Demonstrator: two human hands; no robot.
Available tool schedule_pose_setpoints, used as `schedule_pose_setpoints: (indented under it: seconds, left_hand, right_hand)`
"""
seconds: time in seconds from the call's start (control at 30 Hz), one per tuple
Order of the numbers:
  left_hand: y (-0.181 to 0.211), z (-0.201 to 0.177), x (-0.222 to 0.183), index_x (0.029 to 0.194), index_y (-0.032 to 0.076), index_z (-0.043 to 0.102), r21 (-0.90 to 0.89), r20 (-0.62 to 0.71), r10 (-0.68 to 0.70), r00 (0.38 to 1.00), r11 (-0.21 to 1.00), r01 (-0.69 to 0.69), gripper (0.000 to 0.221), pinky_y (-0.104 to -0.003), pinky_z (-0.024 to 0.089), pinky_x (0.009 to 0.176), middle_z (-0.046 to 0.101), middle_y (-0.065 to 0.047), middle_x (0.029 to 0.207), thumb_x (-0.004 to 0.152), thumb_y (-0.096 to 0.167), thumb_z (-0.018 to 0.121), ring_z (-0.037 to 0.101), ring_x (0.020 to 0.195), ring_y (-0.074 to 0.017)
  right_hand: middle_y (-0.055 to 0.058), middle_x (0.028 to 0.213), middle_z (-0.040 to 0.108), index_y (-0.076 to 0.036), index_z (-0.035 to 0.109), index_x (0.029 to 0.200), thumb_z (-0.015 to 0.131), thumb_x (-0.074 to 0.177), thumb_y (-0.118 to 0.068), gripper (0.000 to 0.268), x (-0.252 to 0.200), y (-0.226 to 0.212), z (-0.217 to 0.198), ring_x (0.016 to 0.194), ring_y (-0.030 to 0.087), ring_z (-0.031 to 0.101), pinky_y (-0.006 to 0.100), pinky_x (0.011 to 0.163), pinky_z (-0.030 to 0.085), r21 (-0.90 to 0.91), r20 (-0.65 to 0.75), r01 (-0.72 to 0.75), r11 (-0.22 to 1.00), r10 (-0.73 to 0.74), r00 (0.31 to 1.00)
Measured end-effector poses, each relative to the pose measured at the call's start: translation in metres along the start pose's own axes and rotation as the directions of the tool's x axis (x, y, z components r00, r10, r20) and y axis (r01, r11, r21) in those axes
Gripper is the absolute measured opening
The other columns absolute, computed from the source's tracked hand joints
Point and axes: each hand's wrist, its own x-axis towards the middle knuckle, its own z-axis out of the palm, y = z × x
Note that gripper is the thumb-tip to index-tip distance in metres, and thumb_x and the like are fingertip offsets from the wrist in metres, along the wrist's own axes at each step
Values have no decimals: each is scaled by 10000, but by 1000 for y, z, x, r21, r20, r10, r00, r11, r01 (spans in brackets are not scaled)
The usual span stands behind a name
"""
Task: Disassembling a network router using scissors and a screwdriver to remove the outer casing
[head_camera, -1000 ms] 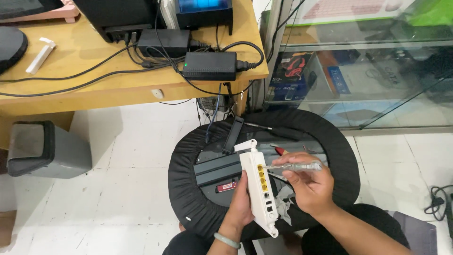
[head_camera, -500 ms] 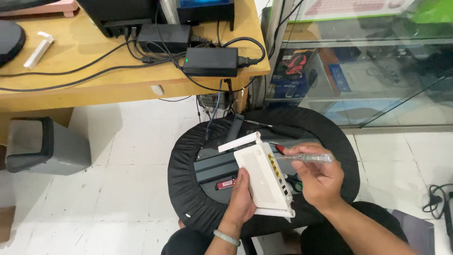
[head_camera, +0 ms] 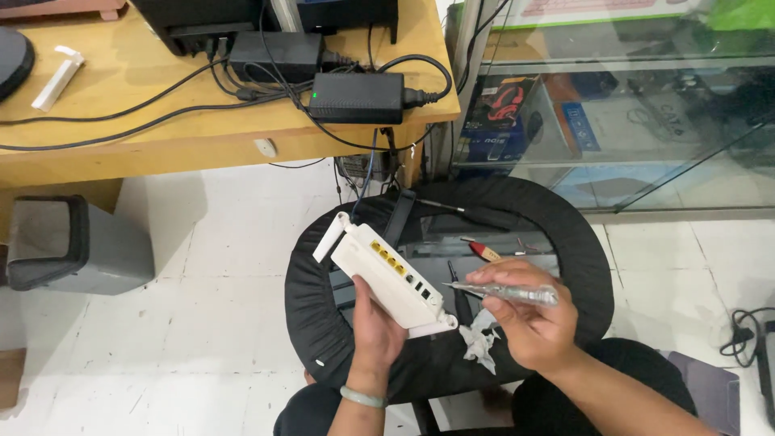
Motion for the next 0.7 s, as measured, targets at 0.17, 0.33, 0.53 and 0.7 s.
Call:
schedule_pose_setpoints:
  seconds: [0.17,0.33,0.53,0.7]
  left_hand:
    - [-7,-4,4,1520,99,453,6,9,28,1000,1000,-28,733,-455,384,1163,529,-116,1510,900,489,424,498,1367,-280]
    - [-7,-1,-3,1537,114,421,66,31,61,998,996,-63,708,-478,392,1155,512,-123,1534,916,454,409,492,1373,-291]
    - [-11,-7,3,1545,125,406,55,60,96,994,994,-99,702,-458,381,1170,503,-113,1538,914,433,426,484,1378,-270]
    - [-10,-5,1,1537,119,419,54,45,69,997,996,-72,720,-471,382,1169,504,-119,1540,902,458,422,480,1387,-284]
  right_hand:
    - [162,1062,714,-76,591,1204,656,983,-77,230,3,-4,6,980,327,778,462,931,675,18,-2,30,999,-30,1000]
    - [158,1090,715,-76,592,1221,655,986,-68,244,-2,-2,8,1004,324,775,452,943,683,28,6,22,999,-22,1000]
    - [164,1078,719,-70,599,1194,662,981,-77,222,-1,-3,10,989,320,775,448,921,681,17,-7,17,1000,-17,1000]
    - [155,1078,735,-67,610,1202,670,972,-68,238,1,-4,10,984,320,782,426,912,679,-69,39,71,995,-69,997]
